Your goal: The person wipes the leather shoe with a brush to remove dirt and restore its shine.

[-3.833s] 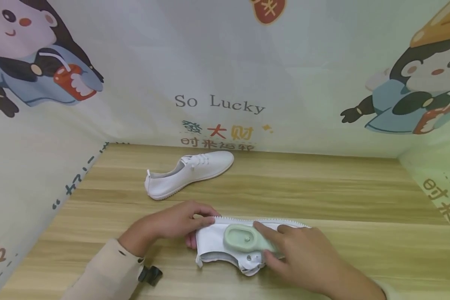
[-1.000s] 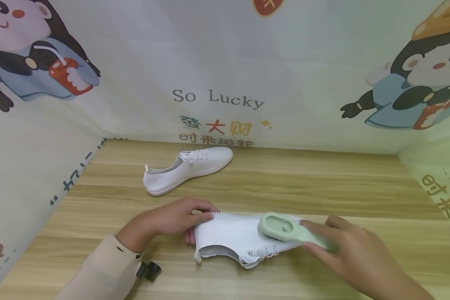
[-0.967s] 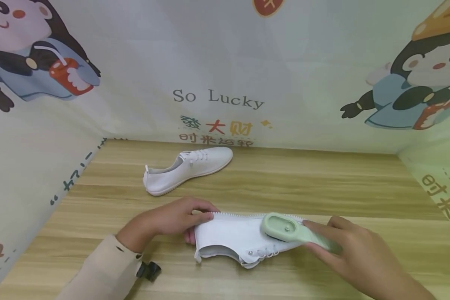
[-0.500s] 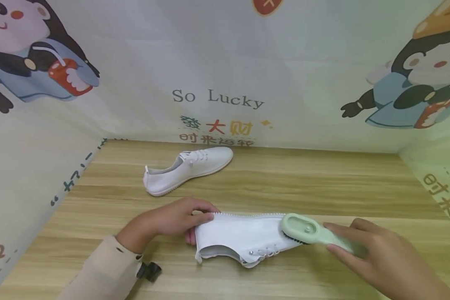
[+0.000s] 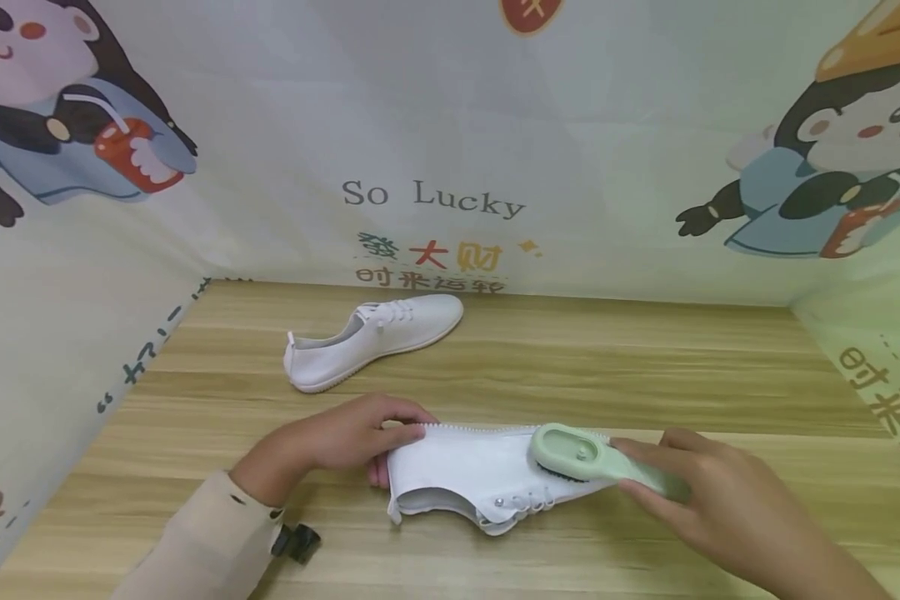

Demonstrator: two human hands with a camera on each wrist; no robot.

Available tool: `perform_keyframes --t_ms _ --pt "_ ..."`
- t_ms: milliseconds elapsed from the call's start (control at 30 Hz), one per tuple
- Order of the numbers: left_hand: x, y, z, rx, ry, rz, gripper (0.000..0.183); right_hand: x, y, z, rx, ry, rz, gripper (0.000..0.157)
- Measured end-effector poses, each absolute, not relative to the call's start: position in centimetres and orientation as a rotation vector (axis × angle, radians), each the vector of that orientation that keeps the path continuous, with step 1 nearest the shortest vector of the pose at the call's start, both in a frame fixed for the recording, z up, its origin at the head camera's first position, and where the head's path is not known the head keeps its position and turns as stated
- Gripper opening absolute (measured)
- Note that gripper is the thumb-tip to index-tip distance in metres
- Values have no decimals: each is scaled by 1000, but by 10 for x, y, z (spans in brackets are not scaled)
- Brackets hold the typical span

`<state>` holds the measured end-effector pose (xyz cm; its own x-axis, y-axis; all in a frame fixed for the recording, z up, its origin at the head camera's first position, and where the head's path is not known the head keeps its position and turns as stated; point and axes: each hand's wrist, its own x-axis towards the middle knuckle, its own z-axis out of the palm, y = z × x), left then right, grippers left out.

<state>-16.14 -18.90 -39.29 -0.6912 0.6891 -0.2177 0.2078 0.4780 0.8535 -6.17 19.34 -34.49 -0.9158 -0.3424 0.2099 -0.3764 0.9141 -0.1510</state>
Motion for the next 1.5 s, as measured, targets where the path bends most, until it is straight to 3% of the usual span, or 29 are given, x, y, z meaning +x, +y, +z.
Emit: perform_keyframes --t_ms 1067,1500 --pt "-162 -190 -393 719 2163 1154 30 -72 116 -363 932 -2723 271 39" --pt "-163 -191 -393 721 2175 1144 31 -66 139 -364 855 -2708 289 38"
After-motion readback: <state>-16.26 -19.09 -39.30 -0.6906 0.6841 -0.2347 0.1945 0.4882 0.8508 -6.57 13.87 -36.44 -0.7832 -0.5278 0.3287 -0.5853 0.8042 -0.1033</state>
